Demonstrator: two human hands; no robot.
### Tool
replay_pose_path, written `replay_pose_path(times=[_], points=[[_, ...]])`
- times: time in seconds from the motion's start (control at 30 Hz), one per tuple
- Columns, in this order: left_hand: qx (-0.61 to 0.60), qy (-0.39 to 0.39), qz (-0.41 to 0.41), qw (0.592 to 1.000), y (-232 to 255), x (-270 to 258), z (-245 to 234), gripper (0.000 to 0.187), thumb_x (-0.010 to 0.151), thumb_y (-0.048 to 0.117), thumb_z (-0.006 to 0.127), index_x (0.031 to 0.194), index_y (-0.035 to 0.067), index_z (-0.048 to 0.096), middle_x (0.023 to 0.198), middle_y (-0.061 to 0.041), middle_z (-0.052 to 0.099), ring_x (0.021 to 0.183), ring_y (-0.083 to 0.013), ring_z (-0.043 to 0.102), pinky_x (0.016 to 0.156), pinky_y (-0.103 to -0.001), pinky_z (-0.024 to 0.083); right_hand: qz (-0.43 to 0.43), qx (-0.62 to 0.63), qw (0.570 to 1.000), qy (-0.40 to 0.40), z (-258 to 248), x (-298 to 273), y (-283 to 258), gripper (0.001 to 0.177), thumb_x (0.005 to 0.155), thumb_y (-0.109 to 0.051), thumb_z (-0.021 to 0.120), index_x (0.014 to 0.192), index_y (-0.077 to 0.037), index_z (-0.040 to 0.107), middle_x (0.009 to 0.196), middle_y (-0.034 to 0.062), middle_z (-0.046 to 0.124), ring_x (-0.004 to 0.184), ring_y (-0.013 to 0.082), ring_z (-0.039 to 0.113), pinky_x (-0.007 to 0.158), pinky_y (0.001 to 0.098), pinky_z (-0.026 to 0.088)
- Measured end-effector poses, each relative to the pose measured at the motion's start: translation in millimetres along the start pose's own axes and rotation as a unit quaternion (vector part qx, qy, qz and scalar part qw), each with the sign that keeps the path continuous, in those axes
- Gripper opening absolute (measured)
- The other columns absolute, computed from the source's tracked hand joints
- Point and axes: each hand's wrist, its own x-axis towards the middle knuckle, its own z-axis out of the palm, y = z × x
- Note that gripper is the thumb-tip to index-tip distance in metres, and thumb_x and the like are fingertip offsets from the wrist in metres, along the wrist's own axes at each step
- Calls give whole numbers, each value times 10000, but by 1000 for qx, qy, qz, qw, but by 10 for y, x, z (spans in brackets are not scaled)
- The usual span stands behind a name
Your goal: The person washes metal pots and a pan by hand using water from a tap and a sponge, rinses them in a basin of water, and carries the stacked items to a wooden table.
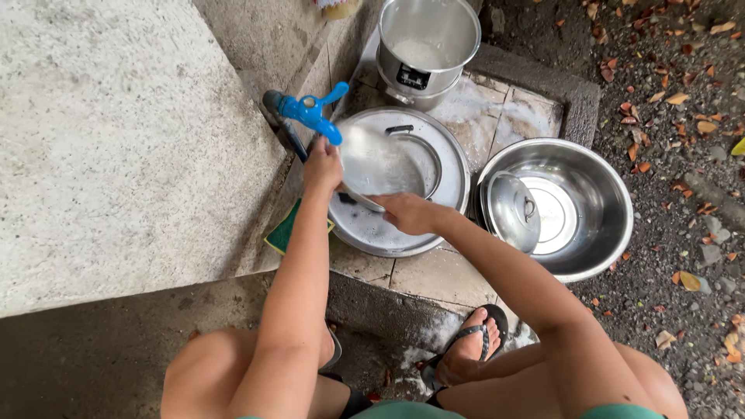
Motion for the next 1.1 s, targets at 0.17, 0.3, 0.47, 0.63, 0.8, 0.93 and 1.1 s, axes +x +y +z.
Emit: replay_pose_path(times=[0.17, 0.3, 0.47, 0.63, 0.8, 0.93, 1.1], points=[[-12, -10, 63, 998, 31, 45, 250, 446, 1097, 432, 453, 1210, 34, 620, 1190, -245, 699, 1149, -439, 633, 992, -514, 489, 130, 125, 983, -19, -350, 48, 74, 456, 975, -164, 571, 1410, -73, 470, 1139, 192, 728, 1056, 318, 740, 978, 455, 593], [-16, 176, 416, 892, 174, -174, 65, 414, 1119, 370, 518, 1267, -1, 628, 1285, -358, 590, 1170, -536, 543, 950, -533, 439, -19, 168, 980, 107, -644, 343, 395, 285, 999, -161, 605, 1274, -84, 600, 1044, 138, 735, 945, 265, 715, 865, 413, 570], [-1, 60, 206, 977, 234, -201, -219, 372, 975, 405, 598, 1055, 45, 651, 1014, -182, 705, 982, -390, 651, 879, -499, 461, -1, 116, 986, 124, -1007, 637, 429, 200, 987, -232, 681, 1133, -98, 710, 896, 100, 741, 841, 265, 694, 763, 393, 549], [-233, 29, 123, 964, -172, -199, 104, 295, 1072, 323, 507, 1178, 75, 625, 1119, -117, 689, 1034, -252, 644, 894, -378, 480, -127, -88, 844, 514, -408, 929, 60, 307, 865, -88, 675, 1162, -81, 595, 1220, 178, 621, 1218, 382, 580, 1045, 510, 488], [-482, -11, -4, 876, -322, -320, 191, 306, 1055, 268, 429, 1017, 69, 658, 970, -20, 694, 895, -112, 616, 795, -278, 500, -85, -163, 838, 513, -6, 1149, -252, 354, 927, -176, 592, 1253, -42, 567, 1326, 238, 580, 1314, 448, 521, 1077, 600, 410], [-389, 96, -59, 914, -230, -594, 287, 311, 1128, 239, 480, 976, 0, 610, 843, -93, 527, 764, -200, 465, 666, -380, 400, 276, 127, 844, 443, -331, 1360, -222, 358, 917, -316, 610, 1199, -94, 621, 1205, 180, 617, 1147, 409, 591, 1024, 537, 471], [-581, 106, -161, 791, -181, -657, 117, 252, 1050, 237, 416, 1113, 54, 577, 970, -41, 650, 843, -156, 606, 787, -340, 502, -15, 3, 882, 471, -193, 1044, -416, 420, 867, -124, 632, 1280, -61, 591, 1228, 187, 617, 1191, 412, 579, 991, 516, 461]])
